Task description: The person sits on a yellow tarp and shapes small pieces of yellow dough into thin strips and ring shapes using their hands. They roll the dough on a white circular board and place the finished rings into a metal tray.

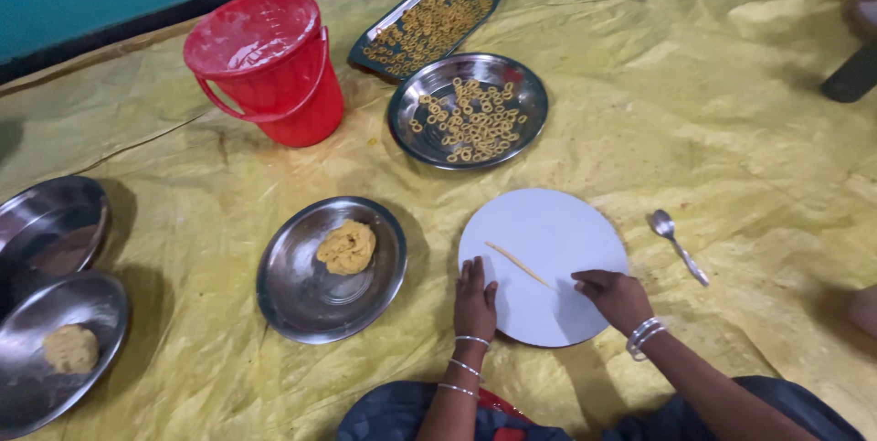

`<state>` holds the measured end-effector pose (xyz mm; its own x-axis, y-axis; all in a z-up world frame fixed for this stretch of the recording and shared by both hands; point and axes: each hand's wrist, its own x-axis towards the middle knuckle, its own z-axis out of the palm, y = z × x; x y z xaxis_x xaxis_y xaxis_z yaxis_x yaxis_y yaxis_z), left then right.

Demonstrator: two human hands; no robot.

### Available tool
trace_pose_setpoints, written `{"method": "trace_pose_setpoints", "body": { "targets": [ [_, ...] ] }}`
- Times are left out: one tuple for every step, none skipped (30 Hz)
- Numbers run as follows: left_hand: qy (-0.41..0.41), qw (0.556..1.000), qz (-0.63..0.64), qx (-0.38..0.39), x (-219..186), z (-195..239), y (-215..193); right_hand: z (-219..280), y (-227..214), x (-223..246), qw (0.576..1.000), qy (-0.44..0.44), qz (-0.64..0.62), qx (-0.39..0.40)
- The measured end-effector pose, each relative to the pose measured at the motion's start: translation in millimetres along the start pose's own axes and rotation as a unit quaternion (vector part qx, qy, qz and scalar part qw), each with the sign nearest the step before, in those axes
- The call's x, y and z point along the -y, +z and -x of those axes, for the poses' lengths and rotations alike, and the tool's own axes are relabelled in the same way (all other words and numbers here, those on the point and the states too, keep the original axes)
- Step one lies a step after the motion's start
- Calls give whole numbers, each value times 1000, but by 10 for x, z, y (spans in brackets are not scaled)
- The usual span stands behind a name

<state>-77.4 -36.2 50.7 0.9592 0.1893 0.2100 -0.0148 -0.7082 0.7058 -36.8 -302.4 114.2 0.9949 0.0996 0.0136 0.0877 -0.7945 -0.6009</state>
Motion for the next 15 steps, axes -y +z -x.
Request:
{"method": "trace_pose_setpoints", "body": {
  "targets": [
    [10, 1000, -14, -8, 14, -2, 19, -12, 27, 0, 1000, -16, 4, -6],
    [12, 1000, -18, -6, 19, 9, 37, -35, 67, 20, 999, -34, 7, -10],
    [15, 1000, -22, -5, 8, 26, 62, -72, 110, 53, 998, -52, 9, -15],
    [16, 999, -30, -5, 21, 33, 45, -137, 207, 139, 997, -71, 15, -18],
    [27, 998, -56, -2, 18, 45, 32, -218, 305, 239, 995, -90, 21, -22],
    [38, 996, -84, 2, 14, 70, 10, -303, 413, 354, 994, -108, 25, -25],
    [49, 993, -111, 7, 0, 85, -13, -411, 509, 477, 991, -131, 27, -33],
    [69, 990, -119, -6, -17, 115, -41, -500, 606, 601, 987, -153, 28, -39],
    [88, 988, -127, -18, -49, 144, -68, -569, 698, 725, 986, -160, 30, -41],
    [107, 985, -135, -30, -93, 160, -103, -648, 765, 849, 984, -167, 31, -43],
    [95, 988, -123, -29, -147, 192, -140, -699, 816, 956, 983, -175, 33, -44],
    [83, 990, -108, -29, -226, 219, -152, -754, 834, 1043, 981, -184, 54, -44],
    [72, 993, -94, -29, -285, 239, -183, -798, 835, 1114, 977, -193, 75, -44],
    [70, 995, -70, -13, -337, 273, -212, -805, 820, 1157, 974, -200, 98, -42],
    [69, 997, -46, 3, -378, 295, -235, -823, 817, 1222, 981, -169, 92, -21]
  ]
}}
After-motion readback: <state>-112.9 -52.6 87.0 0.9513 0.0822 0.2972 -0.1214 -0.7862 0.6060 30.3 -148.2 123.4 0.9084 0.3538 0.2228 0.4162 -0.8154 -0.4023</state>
